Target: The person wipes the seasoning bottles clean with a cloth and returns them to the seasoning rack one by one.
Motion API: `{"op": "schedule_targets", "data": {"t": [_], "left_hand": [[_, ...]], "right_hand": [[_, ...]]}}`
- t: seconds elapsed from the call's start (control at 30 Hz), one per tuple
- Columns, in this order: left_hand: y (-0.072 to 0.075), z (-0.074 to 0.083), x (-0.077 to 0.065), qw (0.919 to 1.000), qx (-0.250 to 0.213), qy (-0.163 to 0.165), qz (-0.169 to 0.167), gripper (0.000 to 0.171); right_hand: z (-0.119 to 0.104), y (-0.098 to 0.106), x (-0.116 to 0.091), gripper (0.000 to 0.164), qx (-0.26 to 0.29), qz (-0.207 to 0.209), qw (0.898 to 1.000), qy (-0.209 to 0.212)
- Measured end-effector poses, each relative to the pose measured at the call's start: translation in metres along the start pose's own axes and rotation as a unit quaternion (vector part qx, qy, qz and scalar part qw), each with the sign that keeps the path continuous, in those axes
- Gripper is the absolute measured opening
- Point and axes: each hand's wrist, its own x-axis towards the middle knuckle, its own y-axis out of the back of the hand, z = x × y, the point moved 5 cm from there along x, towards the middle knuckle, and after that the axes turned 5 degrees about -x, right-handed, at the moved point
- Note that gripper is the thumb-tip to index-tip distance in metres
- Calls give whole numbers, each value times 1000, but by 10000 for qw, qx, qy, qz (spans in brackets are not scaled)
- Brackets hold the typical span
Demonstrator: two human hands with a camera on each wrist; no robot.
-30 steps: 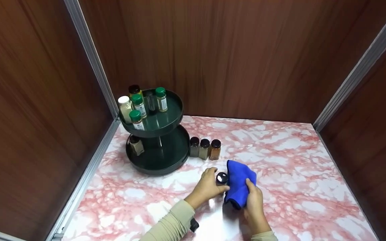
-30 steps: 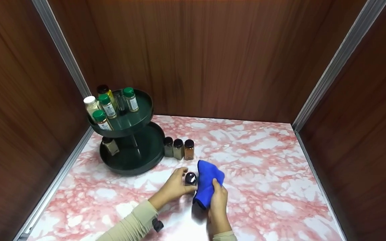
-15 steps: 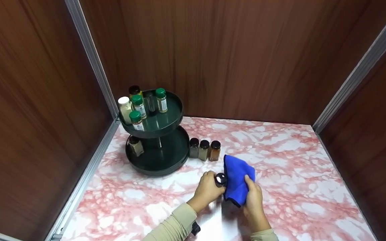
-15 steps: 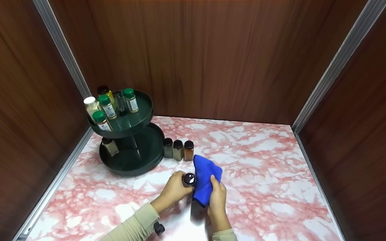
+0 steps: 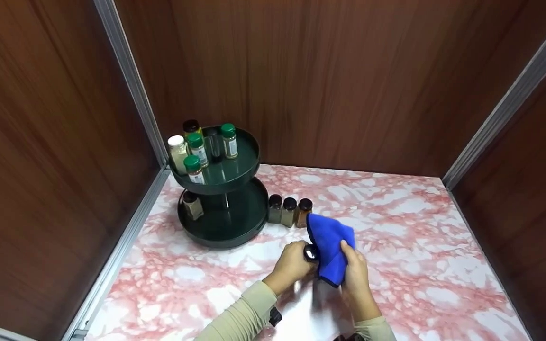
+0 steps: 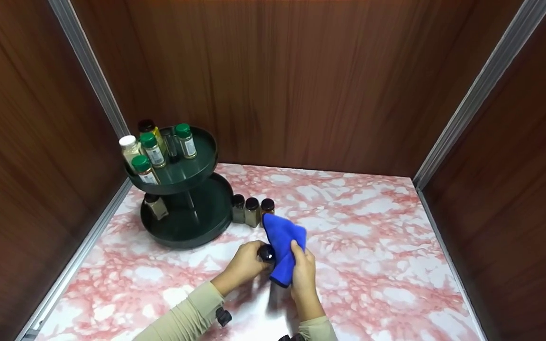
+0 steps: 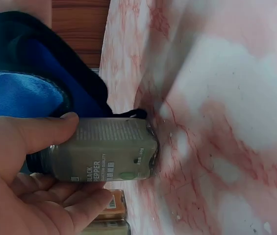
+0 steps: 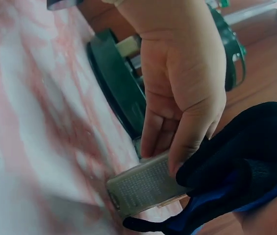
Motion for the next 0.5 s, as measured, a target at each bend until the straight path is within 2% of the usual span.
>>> {"op": "schedule_targets", "data": {"t": [0.23, 0.37, 0.5], "left_hand": [[1, 0, 2, 9998, 46, -115, -157, 23], [1, 1, 4, 9995, 164, -210, -169, 17], [3, 0, 5, 9993, 284, -202, -144, 14]], "right_hand": [[8, -5, 12, 44, -68, -72, 9999, -59], [24, -2, 20, 40, -231, 28, 9996, -171], [44, 5, 22, 34, -679, 169, 9968, -374]]}}
